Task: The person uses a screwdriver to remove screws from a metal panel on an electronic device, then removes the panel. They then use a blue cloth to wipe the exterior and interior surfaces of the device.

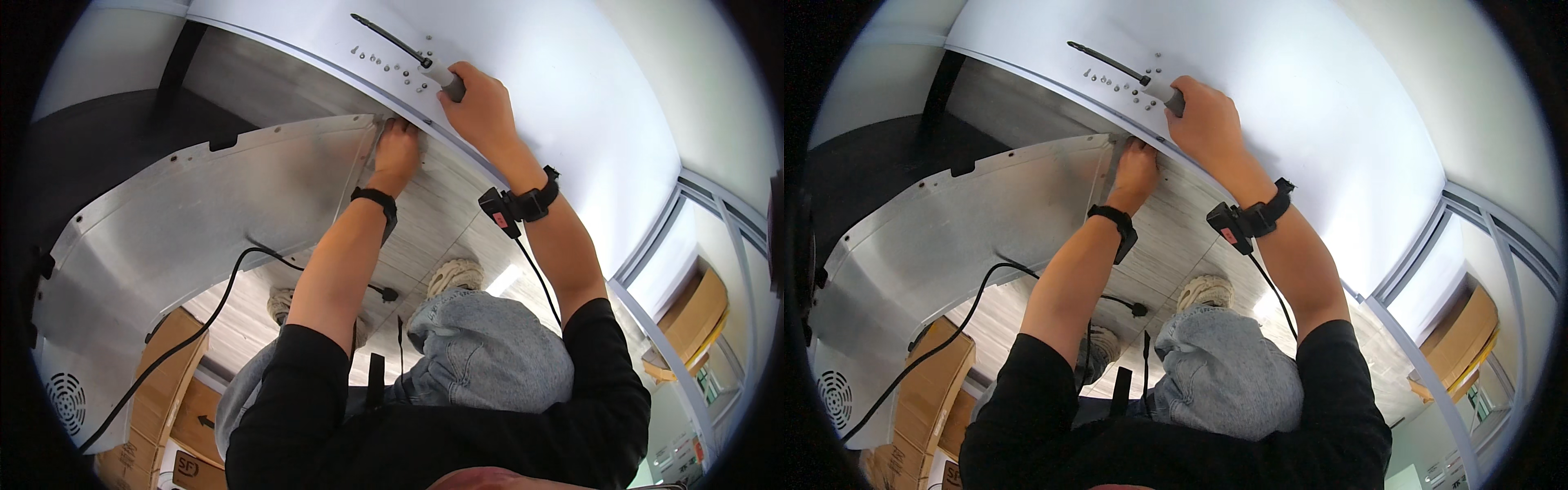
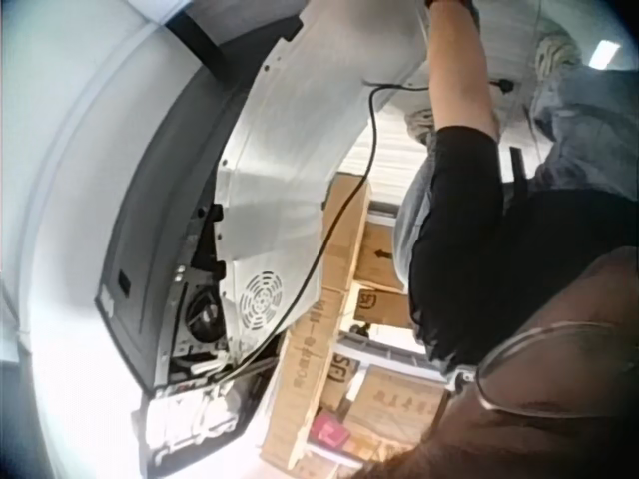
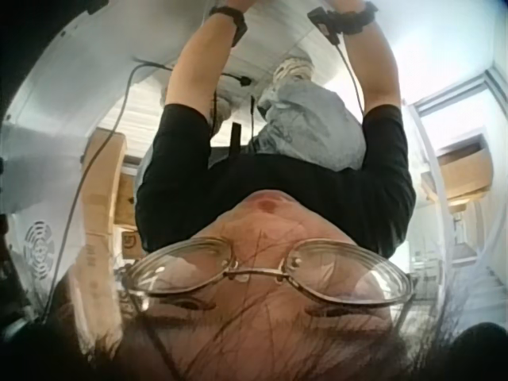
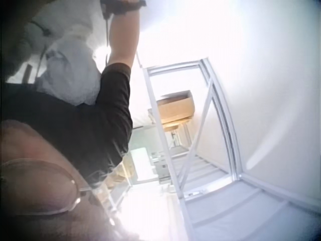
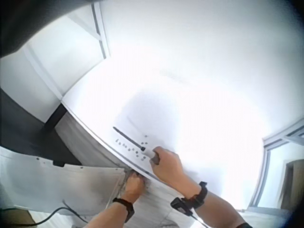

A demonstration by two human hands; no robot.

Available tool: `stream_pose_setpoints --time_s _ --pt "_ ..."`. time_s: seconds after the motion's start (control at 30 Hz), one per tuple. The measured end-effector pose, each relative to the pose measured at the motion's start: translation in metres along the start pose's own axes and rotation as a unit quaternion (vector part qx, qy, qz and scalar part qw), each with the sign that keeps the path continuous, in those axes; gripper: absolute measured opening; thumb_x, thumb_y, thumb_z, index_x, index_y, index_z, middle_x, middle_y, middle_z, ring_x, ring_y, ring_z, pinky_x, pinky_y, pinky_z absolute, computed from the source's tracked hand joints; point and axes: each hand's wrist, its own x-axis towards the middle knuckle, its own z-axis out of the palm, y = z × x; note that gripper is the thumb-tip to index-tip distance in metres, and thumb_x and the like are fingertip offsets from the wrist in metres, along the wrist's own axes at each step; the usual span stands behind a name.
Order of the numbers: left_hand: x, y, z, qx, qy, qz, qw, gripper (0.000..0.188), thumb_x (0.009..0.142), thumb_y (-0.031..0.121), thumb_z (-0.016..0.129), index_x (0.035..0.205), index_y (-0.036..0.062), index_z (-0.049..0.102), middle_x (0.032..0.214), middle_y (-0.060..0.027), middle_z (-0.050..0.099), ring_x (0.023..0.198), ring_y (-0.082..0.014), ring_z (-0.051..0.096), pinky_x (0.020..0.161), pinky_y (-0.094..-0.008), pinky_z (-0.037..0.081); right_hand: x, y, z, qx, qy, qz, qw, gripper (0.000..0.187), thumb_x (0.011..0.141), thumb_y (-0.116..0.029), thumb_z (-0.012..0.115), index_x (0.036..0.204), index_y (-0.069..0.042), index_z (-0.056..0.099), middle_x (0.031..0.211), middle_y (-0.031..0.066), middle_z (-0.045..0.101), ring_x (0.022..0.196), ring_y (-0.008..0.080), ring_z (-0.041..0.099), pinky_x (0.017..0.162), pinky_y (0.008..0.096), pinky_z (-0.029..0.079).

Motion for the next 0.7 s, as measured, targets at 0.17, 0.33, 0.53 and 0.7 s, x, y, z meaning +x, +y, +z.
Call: stream_pose_setpoints --time_s 0.17,0.33,0.53,0.7 --pt "-0.008 0.000 -0.003 0.013 0.013 0.033 0.999 0.020 0.075 0.001 0.056 0.094 0.0028 0.064 0.091 -0.0149 0.061 0.091 -0.0339 0.057 0.076 -0.0420 0.050 0.001 0.000 0.000 0.025 0.000 0.006 1.000 0.030 0.074 -0.014 0.071 0.101 -0.003 0.062 0.084 0.0173 0.066 0.078 0.0353 0.064 0.071 0.0383 0.051" --pt "-0.046 0.024 -0.037 -0.155 -0.079 -0.045 0.984 0.014 0.078 -0.003 0.057 0.089 0.0012 0.064 0.079 -0.0154 0.064 0.074 -0.0338 0.061 0.068 -0.0391 0.050 0.000 0.004 -0.003 0.034 -0.001 -0.001 0.999 0.029 0.075 -0.013 0.070 0.100 -0.004 0.061 0.084 0.0160 0.066 0.078 0.0356 0.063 0.070 0.0398 0.050" --pt "-0.058 0.044 -0.102 -0.308 -0.117 -0.131 0.935 0.008 0.079 -0.003 0.063 0.086 -0.0001 0.067 0.080 -0.0100 0.068 0.070 -0.0155 0.064 0.067 -0.0264 0.049 0.006 0.004 -0.002 0.041 -0.005 0.023 0.999 0.027 0.075 -0.013 0.069 0.101 -0.006 0.062 0.086 0.0135 0.066 0.081 0.0343 0.062 0.072 0.0406 0.050" --pt "-0.047 0.042 -0.117 -0.355 -0.027 -0.109 0.928 0.010 0.083 -0.002 0.065 0.093 -0.0019 0.065 0.086 -0.0059 0.068 0.078 -0.0101 0.062 0.073 -0.0238 0.050 0.006 0.008 -0.004 0.054 0.001 0.038 0.998 0.031 0.074 -0.015 0.071 0.102 -0.005 0.061 0.083 0.0150 0.066 0.078 0.0357 0.063 0.070 0.0407 0.051"
